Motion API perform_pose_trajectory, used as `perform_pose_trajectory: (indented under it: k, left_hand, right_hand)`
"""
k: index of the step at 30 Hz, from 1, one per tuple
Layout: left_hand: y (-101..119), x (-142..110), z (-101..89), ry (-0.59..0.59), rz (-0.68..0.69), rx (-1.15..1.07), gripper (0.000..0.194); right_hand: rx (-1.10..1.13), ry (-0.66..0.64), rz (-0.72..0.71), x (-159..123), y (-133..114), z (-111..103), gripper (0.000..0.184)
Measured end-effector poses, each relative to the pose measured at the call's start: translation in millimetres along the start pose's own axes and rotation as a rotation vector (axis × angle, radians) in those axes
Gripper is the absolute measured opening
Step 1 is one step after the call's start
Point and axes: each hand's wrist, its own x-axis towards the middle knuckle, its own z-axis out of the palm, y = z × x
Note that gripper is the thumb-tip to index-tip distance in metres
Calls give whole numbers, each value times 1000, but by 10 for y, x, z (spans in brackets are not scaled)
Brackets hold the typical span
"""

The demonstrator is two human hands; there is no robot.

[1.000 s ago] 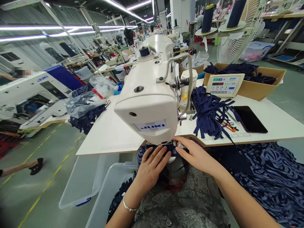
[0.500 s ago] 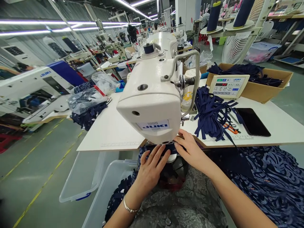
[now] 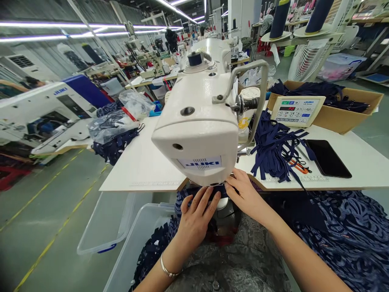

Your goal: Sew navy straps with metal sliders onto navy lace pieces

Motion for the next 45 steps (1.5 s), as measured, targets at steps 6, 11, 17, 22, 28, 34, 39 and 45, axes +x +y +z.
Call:
perform_pose_trajectory:
  k: [6,11,17,22,28,34,39,45]
  left_hand:
    - [30,0,-15,3,-23,-14,51]
    - [32,3,-28,8,-24,-42,52]
    - [31,7,-36,-5,-28,-77,51]
    - [43,-17,8,25,-57,-89,48]
    - [49,-71,94,64,-107,-105,47]
    - [51,-87,83,111,-121,-109,44]
    - [37,-58,78,145,-105,-116,40]
    - [63,-70,123,138,-88,-155,49]
  right_hand:
    - [4,-3,-2,7,14,11,35]
    - [16,11,-7,6,29,26,31]
    - [7,-2,-58,-2,94,54,28]
    - [-8,-2,-60,-7,90,78,29]
    - [29,56,-64,-12,63,124,25]
    - [117,99,-28,-39,27,169,27]
    - [151,170,56,-86,100,231,21]
    - [249,115,162,-94,122,250,24]
